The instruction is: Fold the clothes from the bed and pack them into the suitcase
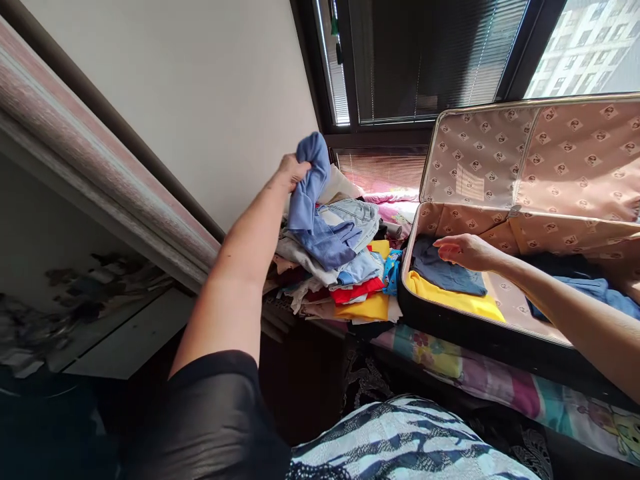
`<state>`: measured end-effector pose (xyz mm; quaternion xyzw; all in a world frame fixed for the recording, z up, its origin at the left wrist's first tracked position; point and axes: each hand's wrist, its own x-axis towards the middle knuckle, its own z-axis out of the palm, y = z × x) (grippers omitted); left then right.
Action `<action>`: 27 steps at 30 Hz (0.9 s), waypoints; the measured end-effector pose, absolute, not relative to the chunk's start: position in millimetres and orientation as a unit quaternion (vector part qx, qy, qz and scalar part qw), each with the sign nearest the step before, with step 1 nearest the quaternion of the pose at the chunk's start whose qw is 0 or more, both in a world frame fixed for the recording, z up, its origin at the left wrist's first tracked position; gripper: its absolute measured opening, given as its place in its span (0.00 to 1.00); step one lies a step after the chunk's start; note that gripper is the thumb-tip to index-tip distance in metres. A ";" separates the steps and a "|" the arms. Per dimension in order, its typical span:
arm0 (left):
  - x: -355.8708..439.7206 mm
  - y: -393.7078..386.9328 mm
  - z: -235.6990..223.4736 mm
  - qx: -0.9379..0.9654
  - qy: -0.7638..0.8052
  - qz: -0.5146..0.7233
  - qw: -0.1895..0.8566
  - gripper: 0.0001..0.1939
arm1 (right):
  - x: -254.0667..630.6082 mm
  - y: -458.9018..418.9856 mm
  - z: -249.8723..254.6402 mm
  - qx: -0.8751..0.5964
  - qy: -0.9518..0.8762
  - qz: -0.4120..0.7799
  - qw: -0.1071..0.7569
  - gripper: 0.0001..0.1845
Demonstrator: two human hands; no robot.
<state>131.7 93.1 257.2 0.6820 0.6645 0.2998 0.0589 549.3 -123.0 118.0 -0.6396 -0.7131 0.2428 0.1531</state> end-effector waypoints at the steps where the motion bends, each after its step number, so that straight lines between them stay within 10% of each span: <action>1: 123.2 86.0 269.0 0.689 0.647 0.315 0.083 0.19 | 546.8 -120.0 118.2 -0.637 -0.701 0.255 0.194 0.22; 8: 159.2 43.5 305.0 0.688 0.602 0.383 0.135 0.32 | 520.5 -106.2 154.7 -0.563 -0.539 0.408 0.475 0.34; 16: 379.9 19.2 225.4 0.686 0.492 0.379 0.379 0.40 | 552.5 -152.5 227.4 -0.463 -0.378 0.490 0.634 0.25; 22: 469.6 -40.1 146.0 0.563 0.400 0.194 0.697 0.25 | 645.7 -188.5 188.0 -0.621 -0.258 0.437 0.597 0.17; 27: 532.8 -57.5 73.1 0.532 0.430 0.171 0.710 0.25 | 712.9 -189.8 116.5 -0.723 -0.219 0.438 0.487 0.16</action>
